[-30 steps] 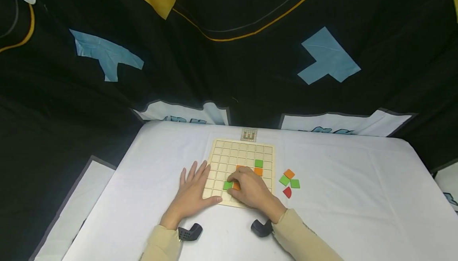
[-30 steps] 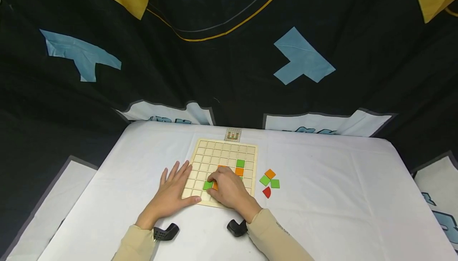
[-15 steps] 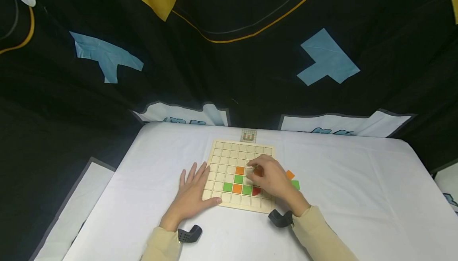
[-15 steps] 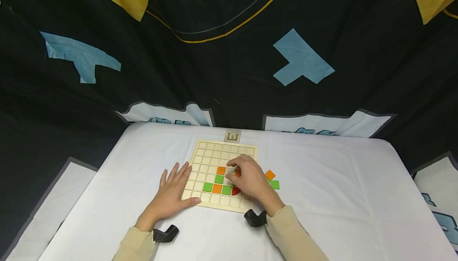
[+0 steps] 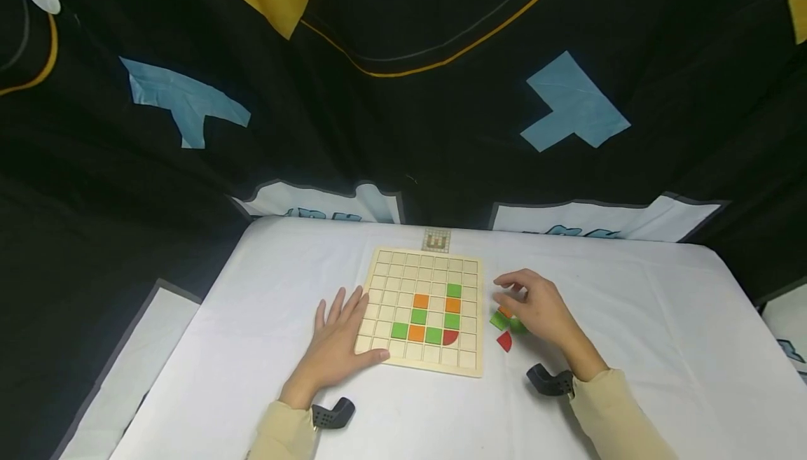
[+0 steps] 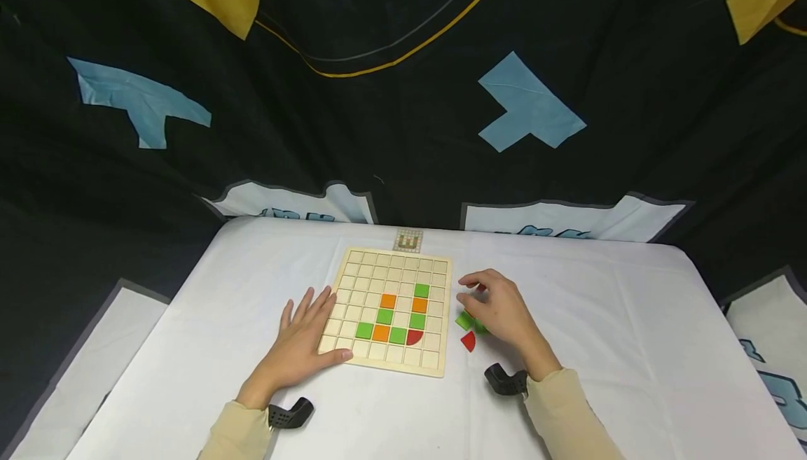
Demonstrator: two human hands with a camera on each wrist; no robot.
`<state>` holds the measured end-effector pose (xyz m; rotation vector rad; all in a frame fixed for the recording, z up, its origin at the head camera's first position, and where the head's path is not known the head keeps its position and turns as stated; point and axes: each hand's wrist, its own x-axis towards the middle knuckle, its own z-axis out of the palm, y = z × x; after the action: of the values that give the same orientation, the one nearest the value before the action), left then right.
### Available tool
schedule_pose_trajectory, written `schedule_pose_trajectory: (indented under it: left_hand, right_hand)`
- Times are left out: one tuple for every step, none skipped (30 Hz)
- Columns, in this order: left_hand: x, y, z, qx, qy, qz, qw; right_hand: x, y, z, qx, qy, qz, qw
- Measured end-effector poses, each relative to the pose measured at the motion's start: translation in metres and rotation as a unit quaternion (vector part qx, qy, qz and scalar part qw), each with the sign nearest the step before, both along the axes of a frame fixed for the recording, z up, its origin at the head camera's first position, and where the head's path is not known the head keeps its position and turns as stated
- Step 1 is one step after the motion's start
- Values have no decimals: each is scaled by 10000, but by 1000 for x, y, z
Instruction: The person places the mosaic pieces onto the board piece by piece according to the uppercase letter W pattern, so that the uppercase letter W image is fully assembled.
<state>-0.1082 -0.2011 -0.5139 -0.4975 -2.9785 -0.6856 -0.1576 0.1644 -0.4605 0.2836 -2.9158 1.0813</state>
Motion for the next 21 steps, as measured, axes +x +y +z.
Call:
schedule_pose_trajectory:
  left_hand:
    - [0,0,-1,8,10,2,10000]
    - [0,0,-1,15,8,5,10000]
    - [0,0,-1,23,15,4,10000]
    - [0,0,-2,50,30,-1,10000]
    - [0,0,-2,64,47,7,10000]
    - [1,0,-2,80,61,6,9999]
    - [1,0,-3,85,84,5,9999]
    - [1,0,-3,89,89,1,9999]
    - [1,0,-3,81,104,-4,9999]
    - [1,0,-3,95,117,-8,9999]
    - [1,0,-3,79,118,-6,9999]
    - [1,0,-3,70,123,-15,9999]
    - [1,0,-3,57,128,-19,9999]
    - [1,0,-2,47,115,-19,9999]
    - [1,0,-2,49,114,-16,9999]
    - [1,0,-1,70,103,-15,9999]
    - [1,0,0,63,83,-10,9999]
    - [1,0,0,65,73,-11,10000]
    - [1,0,1,76,61,-10,10000]
    - [1,0,1,78,45,-9,10000]
    - [1,1,1,87,41,-12,10000]
  right_hand:
    - [0,3,-1,6,-29,-28,10000]
    - [-1,6,-2,14,-50,-47,10000]
    - [-1,8,-4,24,-63,-57,10000]
    - [-1,10,-5,19,-61,-52,10000]
    - [-1,12,-7,21,-53,-44,10000]
    - [-1,14,-9,27,-52,-33,10000]
    - [-1,16,-10,39,-49,-33,10000]
    - [-1,18,-12,61,-49,-36,10000]
    - [0,20,-14,81,-52,-41,9999]
    - [0,22,-16,98,-47,-40,9999]
    - [0,24,-18,120,-51,-43,9999]
    - [1,25,-19,126,-50,-48,9999]
    - [1,26,-20,121,-44,-54,9999]
    - [1,27,-21,112,-40,-48,9999]
    - [1,28,-22,88,-32,-21,10000]
    - [1,29,-22,70,-24,19,10000]
    - [1,30,-23,52,-22,57,10000]
    - [1,30,-23,31,-16,93,10000]
    - [1,30,-23,29,-11,135,9999]
    - [1,31,-24,27,-15,188,9998]
    - [1,31,-25,15,-31,247,9997]
